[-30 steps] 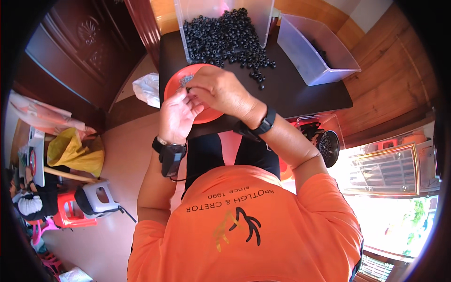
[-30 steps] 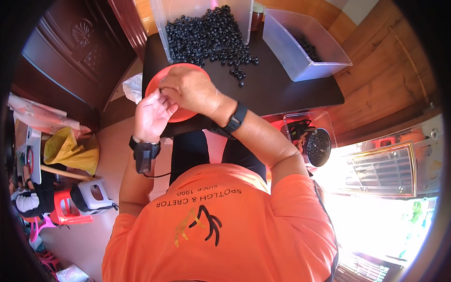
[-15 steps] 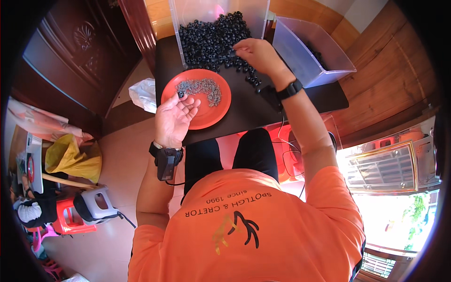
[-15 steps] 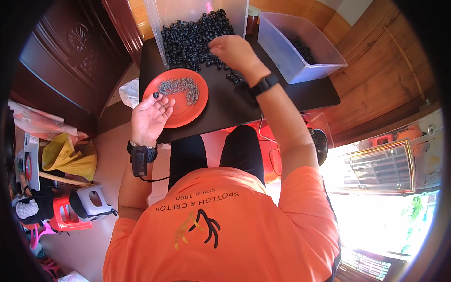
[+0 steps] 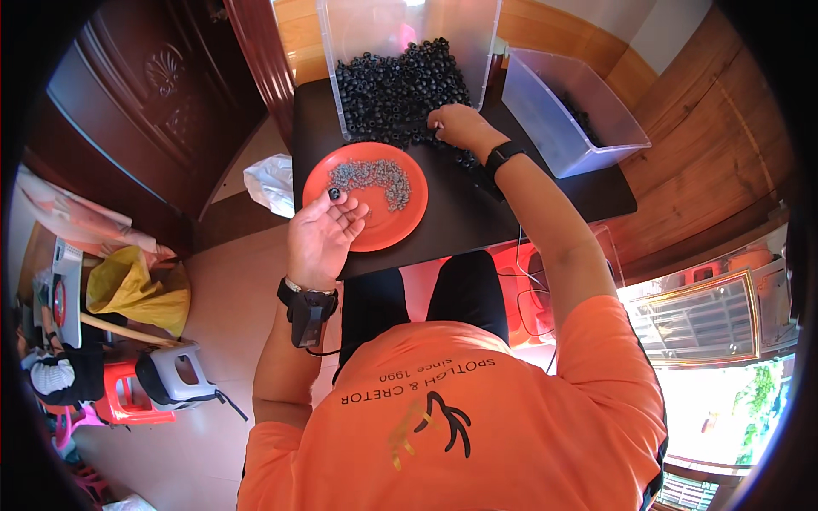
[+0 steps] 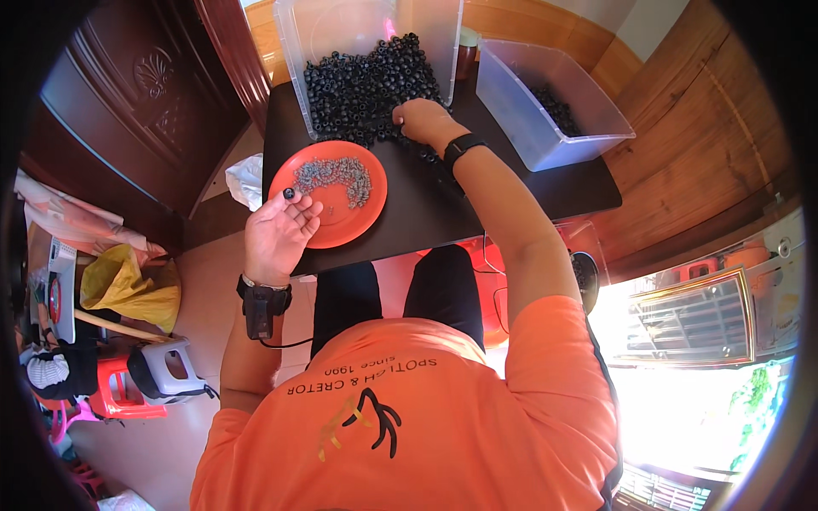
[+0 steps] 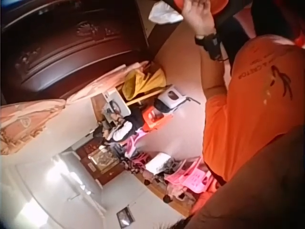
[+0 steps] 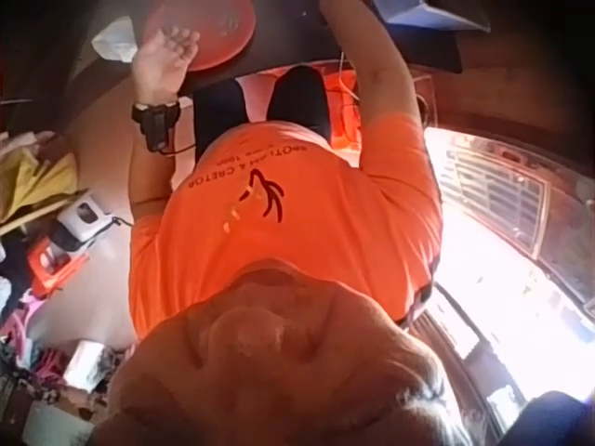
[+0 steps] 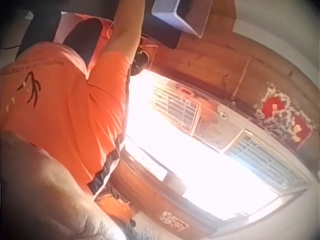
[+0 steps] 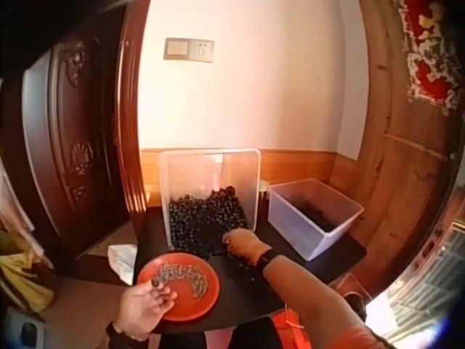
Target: Sorting and inspecting small black items from a container using a plate.
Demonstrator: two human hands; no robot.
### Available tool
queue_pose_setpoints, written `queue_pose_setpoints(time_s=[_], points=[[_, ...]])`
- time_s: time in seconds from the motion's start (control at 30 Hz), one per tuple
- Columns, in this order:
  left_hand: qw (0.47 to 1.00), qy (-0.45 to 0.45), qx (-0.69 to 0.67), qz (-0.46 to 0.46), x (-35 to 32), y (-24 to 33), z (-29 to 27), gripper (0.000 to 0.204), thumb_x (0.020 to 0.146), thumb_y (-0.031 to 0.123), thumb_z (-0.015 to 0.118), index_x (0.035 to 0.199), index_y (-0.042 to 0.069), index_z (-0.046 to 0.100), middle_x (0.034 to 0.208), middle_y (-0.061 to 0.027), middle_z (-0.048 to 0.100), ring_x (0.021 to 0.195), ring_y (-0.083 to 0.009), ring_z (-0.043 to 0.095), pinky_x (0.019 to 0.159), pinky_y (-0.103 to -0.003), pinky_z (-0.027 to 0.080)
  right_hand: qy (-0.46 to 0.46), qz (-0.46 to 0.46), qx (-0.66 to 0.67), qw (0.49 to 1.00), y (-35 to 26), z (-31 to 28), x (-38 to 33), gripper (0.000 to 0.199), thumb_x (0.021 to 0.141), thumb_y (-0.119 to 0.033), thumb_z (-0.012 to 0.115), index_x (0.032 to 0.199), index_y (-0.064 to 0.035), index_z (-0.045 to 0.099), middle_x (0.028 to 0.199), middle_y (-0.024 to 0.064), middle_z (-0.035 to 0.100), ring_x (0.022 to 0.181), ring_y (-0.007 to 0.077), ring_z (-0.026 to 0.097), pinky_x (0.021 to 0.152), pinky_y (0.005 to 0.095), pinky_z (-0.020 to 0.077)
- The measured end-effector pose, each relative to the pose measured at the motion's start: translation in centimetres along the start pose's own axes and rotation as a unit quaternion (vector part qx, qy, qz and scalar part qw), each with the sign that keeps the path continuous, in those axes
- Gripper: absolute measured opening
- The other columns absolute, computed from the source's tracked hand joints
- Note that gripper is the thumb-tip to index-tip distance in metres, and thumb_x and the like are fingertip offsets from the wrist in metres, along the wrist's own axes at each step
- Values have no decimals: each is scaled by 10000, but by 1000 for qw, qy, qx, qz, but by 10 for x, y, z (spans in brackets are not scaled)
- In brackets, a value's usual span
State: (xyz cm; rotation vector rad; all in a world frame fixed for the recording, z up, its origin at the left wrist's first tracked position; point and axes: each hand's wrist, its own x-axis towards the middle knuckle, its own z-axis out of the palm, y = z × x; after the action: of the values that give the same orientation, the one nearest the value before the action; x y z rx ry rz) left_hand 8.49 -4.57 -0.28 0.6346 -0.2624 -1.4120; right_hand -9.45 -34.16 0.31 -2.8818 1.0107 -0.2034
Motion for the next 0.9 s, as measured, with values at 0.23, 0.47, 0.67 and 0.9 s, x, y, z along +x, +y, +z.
queue_pose_setpoints(time_s=[0.23, 0.47, 0.67, 0.9], points=[[1000, 8, -4, -11, -4, -3, 0, 200, 955, 235, 486, 928, 49, 553, 943, -95, 614, 954, -262, 607, 825, -365, 477, -50, -16, 49, 997, -8, -13, -12, 224, 743, -87, 626, 961, -103, 675, 921, 138, 672, 911, 321, 635, 801, 410, 497], [1000, 7, -3, -13, -8, -3, -2, 213, 961, 247, 481, 921, 49, 547, 937, -87, 609, 948, -254, 607, 818, -353, 472, 69, -6, 43, 997, 20, -21, -17, 169, 784, -104, 587, 922, -79, 681, 843, 156, 664, 828, 325, 633, 758, 384, 492], [1000, 4, -10, -12, -15, -4, -1, 216, 962, 247, 475, 924, 47, 545, 946, -94, 608, 952, -255, 605, 815, -357, 474, -42, 9, 93, 995, 0, -35, -28, 164, 749, -139, 655, 893, -67, 685, 833, 136, 670, 832, 302, 643, 748, 381, 493], [1000, 6, -9, -20, -9, -9, 4, 226, 964, 250, 469, 917, 43, 546, 950, -100, 609, 953, -262, 603, 822, -363, 471, -52, -20, 5, 998, -14, -19, -21, 146, 720, -143, 646, 861, -108, 659, 820, 119, 663, 842, 310, 639, 732, 420, 496]])
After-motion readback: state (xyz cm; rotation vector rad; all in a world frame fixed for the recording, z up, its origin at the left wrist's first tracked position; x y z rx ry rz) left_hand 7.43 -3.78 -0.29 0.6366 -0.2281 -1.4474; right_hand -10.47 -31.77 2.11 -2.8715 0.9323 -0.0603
